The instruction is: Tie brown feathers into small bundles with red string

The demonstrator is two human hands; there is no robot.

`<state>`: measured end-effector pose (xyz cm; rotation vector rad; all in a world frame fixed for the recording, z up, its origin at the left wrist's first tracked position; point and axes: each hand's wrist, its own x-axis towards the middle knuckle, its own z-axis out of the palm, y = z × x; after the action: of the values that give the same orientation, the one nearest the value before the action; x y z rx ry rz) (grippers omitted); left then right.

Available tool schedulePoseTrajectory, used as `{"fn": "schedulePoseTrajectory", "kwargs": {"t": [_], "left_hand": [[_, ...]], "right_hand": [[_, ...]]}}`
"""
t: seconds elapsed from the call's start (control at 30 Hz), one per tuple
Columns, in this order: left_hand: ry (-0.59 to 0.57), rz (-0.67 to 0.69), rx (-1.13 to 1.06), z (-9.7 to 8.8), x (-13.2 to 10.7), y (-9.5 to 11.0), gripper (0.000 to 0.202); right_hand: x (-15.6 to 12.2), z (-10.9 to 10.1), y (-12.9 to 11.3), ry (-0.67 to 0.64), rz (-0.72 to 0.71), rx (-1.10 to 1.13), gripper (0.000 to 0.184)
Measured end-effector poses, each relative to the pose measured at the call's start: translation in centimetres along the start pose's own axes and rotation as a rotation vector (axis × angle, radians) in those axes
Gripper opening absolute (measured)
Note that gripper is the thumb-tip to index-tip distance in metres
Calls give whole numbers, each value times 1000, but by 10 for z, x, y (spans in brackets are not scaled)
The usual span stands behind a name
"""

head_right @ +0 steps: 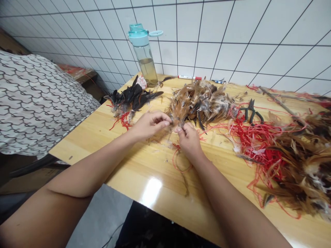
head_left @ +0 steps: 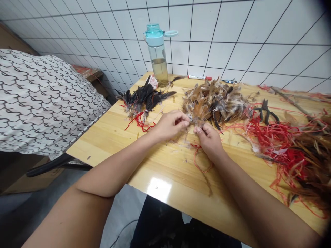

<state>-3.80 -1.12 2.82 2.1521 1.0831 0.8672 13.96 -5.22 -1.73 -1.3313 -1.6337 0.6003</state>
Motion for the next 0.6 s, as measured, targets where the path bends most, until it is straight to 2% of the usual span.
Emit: {"fn": "schedulePoseTrajectory", "kwargs": {"t": [0.07, 0.17, 0.27, 0.4, 0.6], "left_hand": [[-120, -89, -176, 10, -1, -1, 15], [-169, -168, -355, 22, -3, 0, 19], [-117, -205, -423, 28, -5, 1, 23], [-26, -219, -390, 32, -6, 1, 26], [21, -224, -363, 35, -7, -1, 24]], "right_hand": [[-1, 3, 1, 8, -40, -22, 21], [-3, 8, 3, 28, -89, -68, 23], [-5, 11, 4, 31, -108, -122, 23], [-8, 13, 2, 40, -113, -209, 22], [-11, 14, -1, 43, -125, -226, 22]]}}
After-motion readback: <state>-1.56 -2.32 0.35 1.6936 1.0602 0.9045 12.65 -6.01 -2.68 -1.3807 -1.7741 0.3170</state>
